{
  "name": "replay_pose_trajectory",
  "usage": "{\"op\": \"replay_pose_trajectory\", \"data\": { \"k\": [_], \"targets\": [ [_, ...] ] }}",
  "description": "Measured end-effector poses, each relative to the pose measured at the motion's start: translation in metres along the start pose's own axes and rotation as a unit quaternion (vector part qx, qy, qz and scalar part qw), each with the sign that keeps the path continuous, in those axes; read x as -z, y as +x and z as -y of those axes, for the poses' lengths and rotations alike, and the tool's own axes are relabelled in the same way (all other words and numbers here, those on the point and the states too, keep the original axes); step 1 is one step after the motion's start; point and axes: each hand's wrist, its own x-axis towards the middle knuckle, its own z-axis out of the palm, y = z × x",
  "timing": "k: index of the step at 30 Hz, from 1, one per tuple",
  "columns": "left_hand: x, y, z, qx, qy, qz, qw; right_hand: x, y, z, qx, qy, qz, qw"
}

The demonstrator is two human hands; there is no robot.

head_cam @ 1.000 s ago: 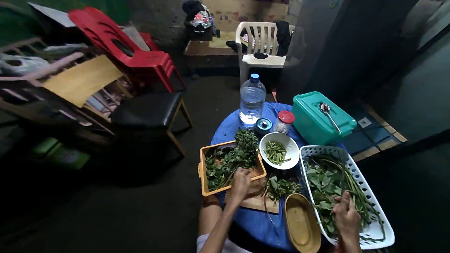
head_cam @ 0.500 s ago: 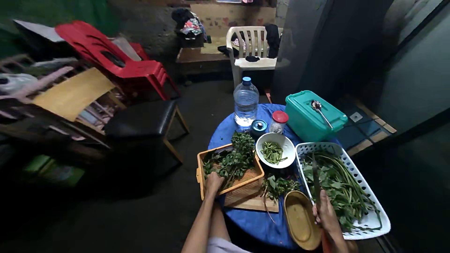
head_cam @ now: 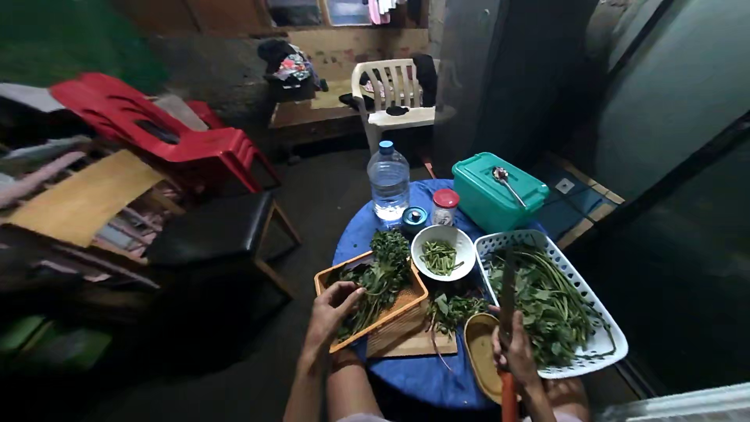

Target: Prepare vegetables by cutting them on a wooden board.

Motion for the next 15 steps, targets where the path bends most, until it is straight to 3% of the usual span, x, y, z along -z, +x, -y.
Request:
{"op": "replay_pose_trajectory", "data": {
  "k": [4, 6, 12, 15],
  "targets": [
    [-0.047, -0.020, -0.004, -0.067, -0.033, 0.055, 0.996, -0.038, -0.013, 0.008, 0.066, 0.042, 0.117, 0.990],
    [-0.074, -0.032, -0.008, -0.084, -0.053, 0.097, 0.990, -0.057, -0.019, 0.013, 0.067, 0.032, 0.136, 0.988],
    [-0.125, -0.060, -0.014, -0.085, -0.116, 0.159, 0.977, -0.062, -0.015, 0.005, 0.082, -0.058, 0.098, 0.990],
    [-0.146, -0.066, -0.002, -0.096, -0.124, 0.155, 0.975, -0.048, -0.011, -0.006, 0.101, -0.144, 0.027, 0.984]
  ]
}}
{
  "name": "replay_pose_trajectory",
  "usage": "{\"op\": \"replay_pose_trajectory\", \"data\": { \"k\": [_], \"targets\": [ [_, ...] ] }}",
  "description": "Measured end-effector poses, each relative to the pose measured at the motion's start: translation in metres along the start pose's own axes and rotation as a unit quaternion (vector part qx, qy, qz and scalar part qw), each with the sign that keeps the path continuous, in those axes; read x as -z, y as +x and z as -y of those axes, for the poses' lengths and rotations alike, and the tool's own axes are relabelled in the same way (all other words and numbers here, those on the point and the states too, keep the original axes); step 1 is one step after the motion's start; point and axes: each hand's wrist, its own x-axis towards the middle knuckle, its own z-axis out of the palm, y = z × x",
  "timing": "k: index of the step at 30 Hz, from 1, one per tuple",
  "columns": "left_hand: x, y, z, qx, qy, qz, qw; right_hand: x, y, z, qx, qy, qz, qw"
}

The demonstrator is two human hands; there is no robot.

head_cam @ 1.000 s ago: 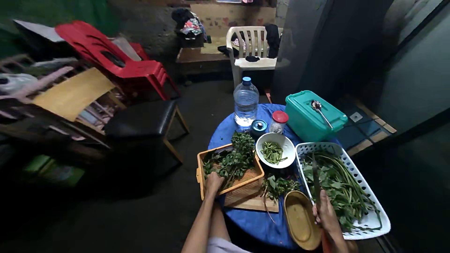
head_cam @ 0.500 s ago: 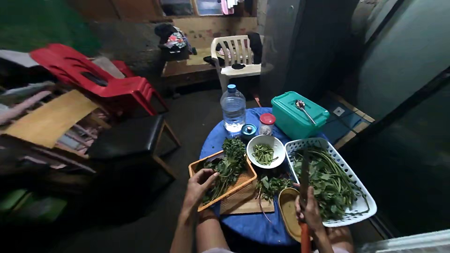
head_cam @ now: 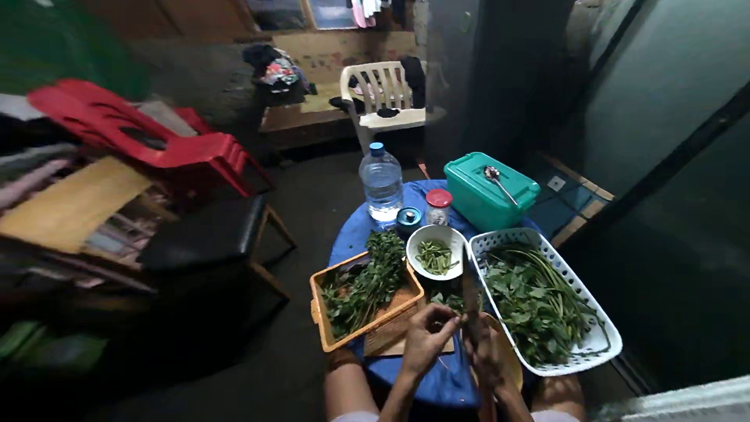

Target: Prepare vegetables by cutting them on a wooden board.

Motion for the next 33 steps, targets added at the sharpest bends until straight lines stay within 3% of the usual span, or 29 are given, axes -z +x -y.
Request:
{"op": "replay_pose_trajectory", "data": {
  "k": [4, 7, 10, 13, 16, 20, 25, 30, 33],
  "targets": [
    [-0.029, 0.000, 0.044, -0.076, 0.020, 0.011, 0.997, 0.017, 0.011, -0.019, -0.072, -0.101, -0.070, 0.990],
    [-0.040, 0.012, 0.060, -0.082, 0.003, -0.004, 0.997, 0.031, 0.024, -0.020, -0.144, -0.120, -0.112, 0.976],
    [-0.026, 0.033, 0.064, -0.049, 0.123, 0.004, 0.991, 0.053, 0.032, -0.026, -0.142, -0.170, -0.164, 0.961],
    [0.015, 0.051, 0.067, 0.085, 0.263, 0.043, 0.960, 0.076, 0.038, -0.027, -0.107, -0.229, -0.199, 0.947],
    [0.082, 0.062, 0.072, 0.147, 0.352, -0.033, 0.924, 0.098, 0.045, -0.028, -0.080, -0.276, -0.221, 0.932],
    [0.181, 0.073, 0.084, 0.262, 0.461, -0.097, 0.842, 0.118, 0.050, -0.041, -0.158, -0.323, -0.160, 0.919],
    [0.236, 0.073, 0.090, 0.364, 0.517, -0.003, 0.775, 0.109, 0.036, -0.060, -0.200, -0.242, -0.105, 0.944],
    [0.245, 0.081, 0.043, 0.354, 0.534, 0.023, 0.768, 0.101, 0.022, -0.054, -0.199, -0.175, -0.097, 0.959],
    [0.241, 0.074, 0.004, 0.276, 0.495, -0.003, 0.824, 0.096, 0.018, -0.039, -0.214, -0.112, -0.089, 0.966]
  ]
}}
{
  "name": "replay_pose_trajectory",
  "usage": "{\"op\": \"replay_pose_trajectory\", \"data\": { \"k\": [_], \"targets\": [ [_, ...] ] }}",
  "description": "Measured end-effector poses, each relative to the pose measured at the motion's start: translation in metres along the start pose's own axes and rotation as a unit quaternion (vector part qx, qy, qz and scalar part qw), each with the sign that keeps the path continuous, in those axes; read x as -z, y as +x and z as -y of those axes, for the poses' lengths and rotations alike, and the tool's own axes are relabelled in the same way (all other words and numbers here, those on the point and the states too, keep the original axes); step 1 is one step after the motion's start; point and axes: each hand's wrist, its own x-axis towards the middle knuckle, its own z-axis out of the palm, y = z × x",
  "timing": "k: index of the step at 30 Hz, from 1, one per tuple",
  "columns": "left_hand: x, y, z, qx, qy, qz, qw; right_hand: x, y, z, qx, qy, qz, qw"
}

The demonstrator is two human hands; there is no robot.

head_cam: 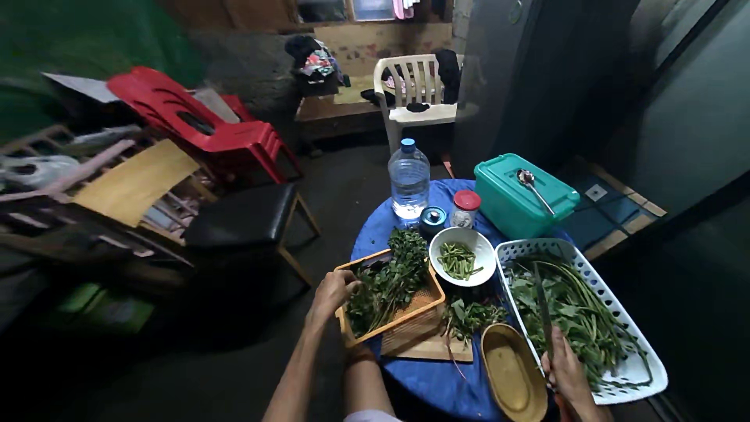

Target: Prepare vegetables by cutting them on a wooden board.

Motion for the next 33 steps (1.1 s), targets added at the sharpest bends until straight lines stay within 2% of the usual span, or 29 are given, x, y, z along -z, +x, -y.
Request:
{"op": "replay_pose_trajectory", "data": {
  "k": [3, 6, 8, 11, 14, 21, 24, 27, 30, 33],
  "targets": [
    [0.005, -0.031, -0.016, -0.098, -0.145, -0.085, 0.981, -0.011, -0.013, 0.012, 0.023, 0.112, 0.039, 0.993],
    [-0.009, -0.062, -0.043, -0.158, -0.313, -0.129, 0.928, -0.030, -0.028, 0.027, 0.066, 0.181, 0.103, 0.976],
    [-0.025, -0.081, -0.063, -0.170, -0.416, -0.113, 0.886, -0.044, -0.036, 0.036, 0.096, 0.216, 0.144, 0.961],
    [-0.054, -0.102, -0.094, -0.148, -0.550, -0.071, 0.819, -0.057, -0.052, 0.054, 0.129, 0.258, 0.190, 0.939],
    [-0.083, -0.118, -0.123, -0.119, -0.641, -0.046, 0.757, -0.061, -0.069, 0.070, 0.146, 0.281, 0.197, 0.928],
    [-0.140, -0.136, -0.162, -0.174, -0.574, -0.023, 0.800, -0.059, -0.082, 0.074, 0.190, 0.295, 0.164, 0.922],
    [-0.156, -0.147, -0.178, -0.201, -0.589, -0.015, 0.783, -0.059, -0.081, 0.068, 0.189, 0.269, 0.148, 0.933],
    [-0.174, -0.152, -0.187, -0.230, -0.621, -0.003, 0.749, -0.061, -0.081, 0.066, 0.167, 0.248, 0.117, 0.947],
    [-0.189, -0.155, -0.194, -0.207, -0.655, 0.006, 0.726, -0.062, -0.075, 0.062, 0.163, 0.214, 0.074, 0.960],
    [-0.198, -0.155, -0.200, -0.185, -0.667, 0.017, 0.722, -0.062, -0.069, 0.058, 0.161, 0.187, 0.041, 0.968]
  ]
}}
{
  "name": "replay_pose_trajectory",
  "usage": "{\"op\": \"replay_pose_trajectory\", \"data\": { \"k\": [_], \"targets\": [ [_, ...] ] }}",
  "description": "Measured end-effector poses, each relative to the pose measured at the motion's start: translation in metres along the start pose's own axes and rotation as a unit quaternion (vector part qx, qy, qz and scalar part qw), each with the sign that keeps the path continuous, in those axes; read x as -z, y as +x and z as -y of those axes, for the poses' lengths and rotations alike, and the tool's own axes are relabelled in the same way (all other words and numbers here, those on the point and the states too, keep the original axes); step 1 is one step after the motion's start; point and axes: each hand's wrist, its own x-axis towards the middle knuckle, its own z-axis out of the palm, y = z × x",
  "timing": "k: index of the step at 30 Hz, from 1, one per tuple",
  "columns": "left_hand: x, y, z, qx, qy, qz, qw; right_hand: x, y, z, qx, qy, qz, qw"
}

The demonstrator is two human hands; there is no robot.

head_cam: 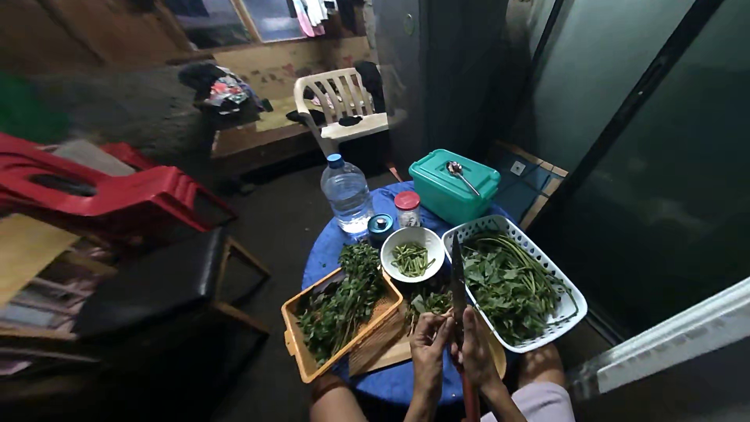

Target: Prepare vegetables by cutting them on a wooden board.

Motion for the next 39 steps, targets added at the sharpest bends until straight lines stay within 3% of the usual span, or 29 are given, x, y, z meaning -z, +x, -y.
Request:
{"op": "replay_pose_trajectory", "data": {
  "k": [6, 9, 11, 14, 19, 23, 27, 31, 35, 37, 39],
  "targets": [
    [0.003, 0.007, 0.012, 0.047, 0.043, -0.006, 0.998, 0.020, 0.020, -0.023, 0.045, -0.131, -0.067, 0.988],
    [0.026, 0.020, 0.015, 0.043, 0.187, -0.004, 0.981, 0.046, 0.038, -0.030, 0.043, -0.203, -0.120, 0.971],
    [0.051, 0.030, 0.021, 0.070, 0.325, -0.005, 0.943, 0.064, 0.053, -0.039, 0.021, -0.235, -0.156, 0.959],
    [0.091, 0.043, 0.021, 0.118, 0.460, -0.021, 0.880, 0.090, 0.072, -0.046, -0.094, -0.276, -0.140, 0.946],
    [0.178, 0.081, -0.015, 0.038, 0.560, -0.143, 0.815, 0.111, 0.076, -0.047, -0.183, -0.293, -0.101, 0.933],
    [0.259, 0.124, -0.048, 0.100, 0.595, -0.214, 0.768, 0.108, 0.067, -0.044, -0.210, -0.248, -0.100, 0.941],
    [0.291, 0.153, -0.052, 0.208, 0.658, -0.149, 0.709, 0.110, 0.058, -0.056, -0.227, -0.203, -0.074, 0.950],
    [0.286, 0.162, -0.044, 0.268, 0.698, -0.113, 0.655, 0.105, 0.050, -0.062, -0.221, -0.181, -0.056, 0.957],
    [0.281, 0.165, -0.053, 0.271, 0.692, -0.134, 0.656, 0.103, 0.048, -0.062, -0.209, -0.153, -0.063, 0.964],
    [0.281, 0.164, -0.069, 0.230, 0.673, -0.152, 0.686, 0.103, 0.046, -0.060, -0.199, -0.142, -0.065, 0.967],
    [0.279, 0.159, -0.091, 0.160, 0.627, -0.173, 0.743, 0.103, 0.045, -0.057, -0.194, -0.128, -0.065, 0.971]
  ]
}}
